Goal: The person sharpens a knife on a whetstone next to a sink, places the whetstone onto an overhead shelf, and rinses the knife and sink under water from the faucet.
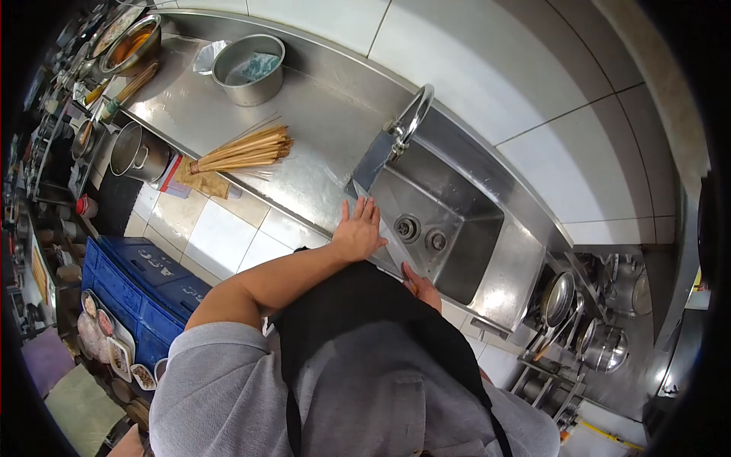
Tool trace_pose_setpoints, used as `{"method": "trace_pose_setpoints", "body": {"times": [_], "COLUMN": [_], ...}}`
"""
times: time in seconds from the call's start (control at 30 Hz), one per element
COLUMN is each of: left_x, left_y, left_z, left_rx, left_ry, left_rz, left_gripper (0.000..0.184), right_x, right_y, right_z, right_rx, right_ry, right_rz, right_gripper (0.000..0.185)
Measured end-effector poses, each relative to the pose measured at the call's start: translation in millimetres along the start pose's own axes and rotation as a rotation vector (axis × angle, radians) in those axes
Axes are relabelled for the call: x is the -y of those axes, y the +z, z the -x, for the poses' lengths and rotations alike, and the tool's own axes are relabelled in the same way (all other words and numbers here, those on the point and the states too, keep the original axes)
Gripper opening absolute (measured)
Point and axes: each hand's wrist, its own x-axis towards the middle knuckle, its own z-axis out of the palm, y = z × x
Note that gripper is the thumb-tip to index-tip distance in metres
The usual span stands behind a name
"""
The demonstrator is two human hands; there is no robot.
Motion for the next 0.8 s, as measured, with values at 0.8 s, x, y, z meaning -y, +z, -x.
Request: {"method": "trace_pose_setpoints", "body": {"times": [0.8], "left_x": [7.9], "left_y": [-24.8], "left_z": [-42.7], "left_rx": [0.09], "left_ry": [-0.08], "left_rz": [-0.09], "left_gripper": [0.095], "right_x": [14.0], "right_y": [10.2], "right_z": [-21.7], "right_rx": [-0.074], "right_ry": [0.018], "right_rz": [-0.091], "right_gripper": [0.051]}}
